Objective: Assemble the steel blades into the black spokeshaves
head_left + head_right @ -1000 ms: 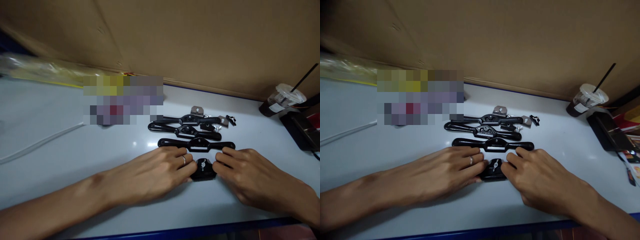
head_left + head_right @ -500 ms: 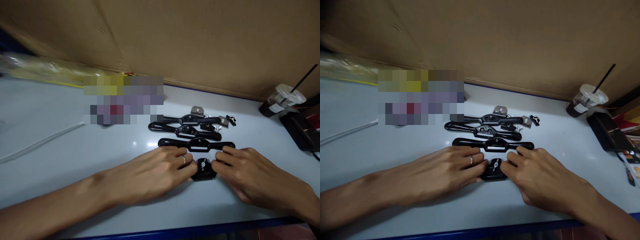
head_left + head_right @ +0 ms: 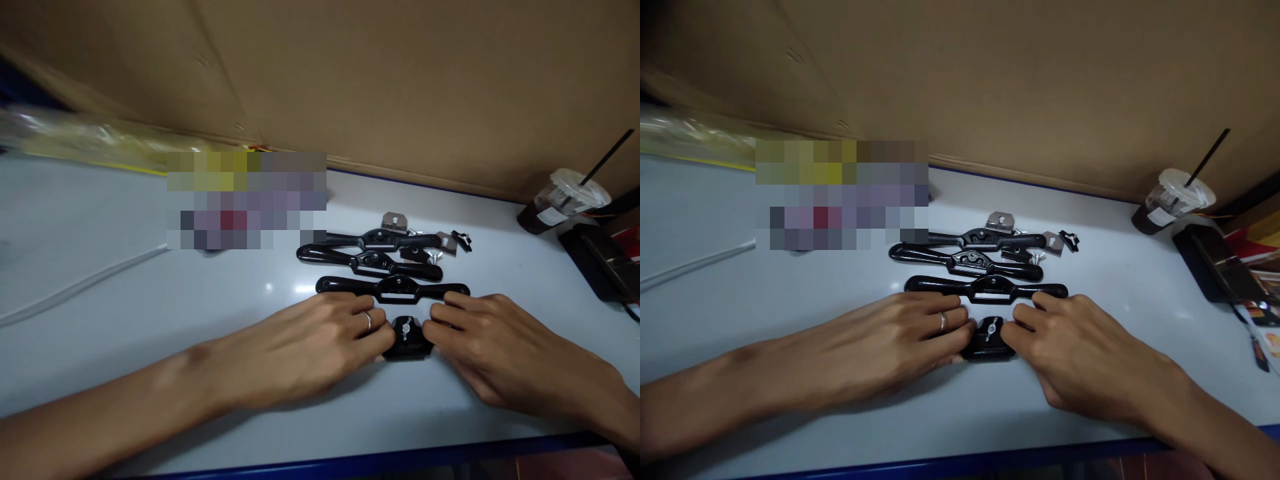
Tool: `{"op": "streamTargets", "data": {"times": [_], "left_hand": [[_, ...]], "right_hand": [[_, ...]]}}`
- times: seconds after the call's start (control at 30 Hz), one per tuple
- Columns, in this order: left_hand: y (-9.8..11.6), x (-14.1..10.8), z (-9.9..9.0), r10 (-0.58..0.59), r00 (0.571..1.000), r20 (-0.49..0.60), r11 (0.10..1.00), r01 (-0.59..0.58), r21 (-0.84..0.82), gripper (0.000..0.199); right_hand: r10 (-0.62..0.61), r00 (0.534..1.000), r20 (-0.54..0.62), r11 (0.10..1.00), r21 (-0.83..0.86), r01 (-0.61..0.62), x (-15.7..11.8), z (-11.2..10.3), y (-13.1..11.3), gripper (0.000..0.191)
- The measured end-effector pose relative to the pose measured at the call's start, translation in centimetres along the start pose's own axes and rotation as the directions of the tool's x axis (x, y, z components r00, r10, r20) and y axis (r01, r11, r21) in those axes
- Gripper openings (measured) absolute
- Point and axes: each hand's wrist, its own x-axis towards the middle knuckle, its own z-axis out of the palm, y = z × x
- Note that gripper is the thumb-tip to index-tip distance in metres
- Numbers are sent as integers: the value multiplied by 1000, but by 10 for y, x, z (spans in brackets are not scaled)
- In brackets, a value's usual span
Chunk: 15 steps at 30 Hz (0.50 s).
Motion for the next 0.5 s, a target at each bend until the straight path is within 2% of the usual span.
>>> {"op": "streamTargets", "data": {"times": [0.33,0.5], "left_hand": [[1,-1,2,-4,999,-34,999,3,-39,9],[0,-1,2,0,1000,-28,1000,-1,-29,6]], "right_hand": [[25,1000,14,999,-34,-25,1,2,-2,18],[50,998,36,998,38,-51,-1,-2,1,15]]}}
